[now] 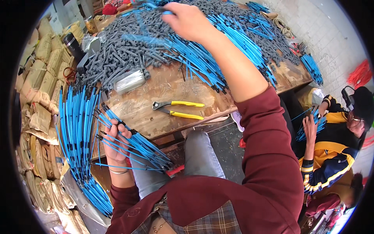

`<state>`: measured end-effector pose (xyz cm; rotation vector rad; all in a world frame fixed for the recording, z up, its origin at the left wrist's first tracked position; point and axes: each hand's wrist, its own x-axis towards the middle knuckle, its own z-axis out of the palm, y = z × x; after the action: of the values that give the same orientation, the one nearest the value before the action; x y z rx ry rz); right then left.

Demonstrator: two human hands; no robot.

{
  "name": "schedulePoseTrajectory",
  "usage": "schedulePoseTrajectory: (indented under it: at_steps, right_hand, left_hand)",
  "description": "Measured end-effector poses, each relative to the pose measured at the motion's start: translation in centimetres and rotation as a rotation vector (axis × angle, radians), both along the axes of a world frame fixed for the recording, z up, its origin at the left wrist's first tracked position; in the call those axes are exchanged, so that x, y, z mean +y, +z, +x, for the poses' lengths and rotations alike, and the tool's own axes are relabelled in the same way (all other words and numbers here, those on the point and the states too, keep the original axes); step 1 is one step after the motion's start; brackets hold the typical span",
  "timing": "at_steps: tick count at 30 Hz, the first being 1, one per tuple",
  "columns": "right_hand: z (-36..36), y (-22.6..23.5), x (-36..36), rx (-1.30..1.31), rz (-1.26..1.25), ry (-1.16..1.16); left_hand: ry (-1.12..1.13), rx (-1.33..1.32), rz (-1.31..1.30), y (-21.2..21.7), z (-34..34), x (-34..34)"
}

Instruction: The person gathers umbrella ribs, threads a wire through their ends, and attaches them to a plastic hub before tightening and trimming the wire with pliers.

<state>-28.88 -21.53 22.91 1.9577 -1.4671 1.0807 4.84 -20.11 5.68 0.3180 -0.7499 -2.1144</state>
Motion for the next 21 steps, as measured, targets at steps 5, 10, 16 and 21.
schedulePoseTrajectory:
  at_steps: [5,10,16,21]
  right_hand:
    - [9.5,0.1,6.2,-0.629,1.099,0.638]
    - [12.5,-8.1,7.9,-0.328,1.089,0.431]
    - [11.5,-8.2,8.4,-0.366,1.243,0.544]
    - [10.4,-10.0,8.3,-0.318,1.092,0.446]
  left_hand:
    - [0.008,0.056,0.137,-0.1,0.0,-0.2]
    - [-0.037,0.149,0.06,0.6,-0.9,0.3]
    - [-0.109,0.244,0.095,1.8,-2.1,-0.2]
    - [-0.203,0.355,0.211,1.8,-3.2,0.2]
